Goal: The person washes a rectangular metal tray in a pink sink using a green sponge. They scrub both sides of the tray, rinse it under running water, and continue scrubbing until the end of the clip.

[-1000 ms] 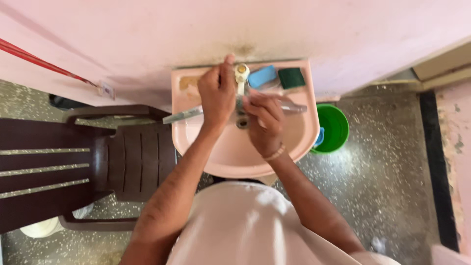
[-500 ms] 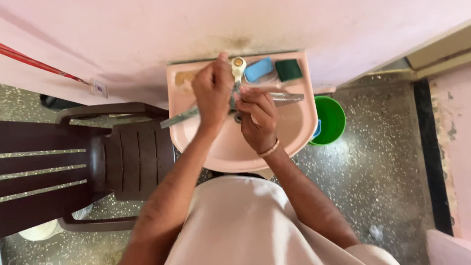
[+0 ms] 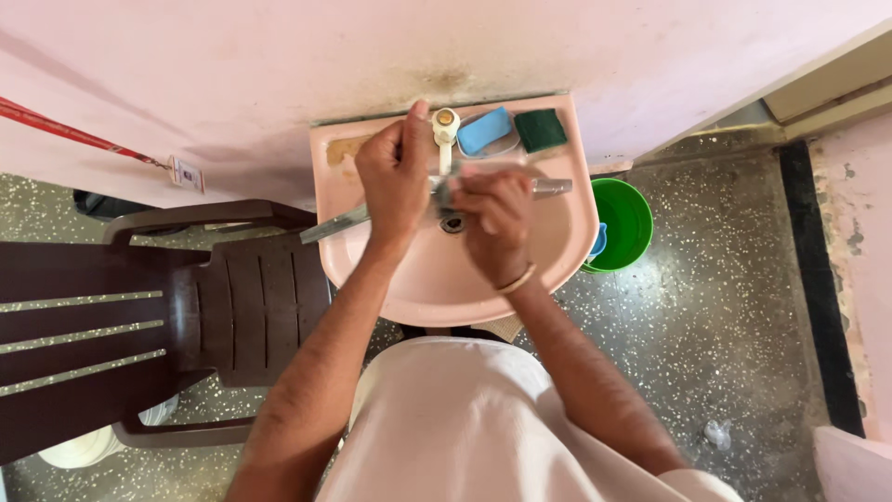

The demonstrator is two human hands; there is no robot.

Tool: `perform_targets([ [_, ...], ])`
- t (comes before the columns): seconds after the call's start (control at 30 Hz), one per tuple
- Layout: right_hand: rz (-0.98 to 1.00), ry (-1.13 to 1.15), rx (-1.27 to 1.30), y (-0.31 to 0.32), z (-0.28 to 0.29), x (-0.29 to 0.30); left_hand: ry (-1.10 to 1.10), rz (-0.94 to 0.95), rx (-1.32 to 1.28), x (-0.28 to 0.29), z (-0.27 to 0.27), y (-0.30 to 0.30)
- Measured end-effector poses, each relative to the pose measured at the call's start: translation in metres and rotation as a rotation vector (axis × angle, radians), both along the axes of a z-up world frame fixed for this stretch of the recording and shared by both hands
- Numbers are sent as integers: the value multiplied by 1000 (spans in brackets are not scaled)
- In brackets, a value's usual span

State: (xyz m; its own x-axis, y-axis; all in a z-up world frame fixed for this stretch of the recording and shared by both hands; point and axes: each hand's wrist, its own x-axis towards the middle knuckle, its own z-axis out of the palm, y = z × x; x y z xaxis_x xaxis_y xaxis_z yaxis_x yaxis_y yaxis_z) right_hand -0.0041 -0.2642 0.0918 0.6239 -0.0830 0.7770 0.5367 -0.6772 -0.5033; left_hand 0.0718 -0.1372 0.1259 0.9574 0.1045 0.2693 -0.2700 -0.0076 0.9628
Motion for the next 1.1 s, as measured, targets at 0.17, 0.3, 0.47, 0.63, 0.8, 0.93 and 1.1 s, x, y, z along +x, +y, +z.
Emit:
perform_targets([
  [0.17, -155, 130, -32, -32, 8, 8, 1, 43, 91, 17, 6, 15],
  [0.3, 46, -19, 31, -5, 1, 9, 8, 30, 78, 8, 6, -6],
  [0.47, 9, 13, 15, -12, -2, 8, 28, 8, 108, 14, 6, 15],
  [0.63, -133, 128, 9, -28, 5, 11, 13, 1, 89, 16, 3, 16],
  [0.8, 35, 53, 64, 5, -3, 12, 6, -42, 18, 12, 1, 3],
  [0.93, -25, 99, -42, -27, -5, 10, 37, 2, 97, 20, 1, 19],
  [1.1, -103, 247, 7, -44, -3, 10, -12, 18, 162, 23, 2, 15],
])
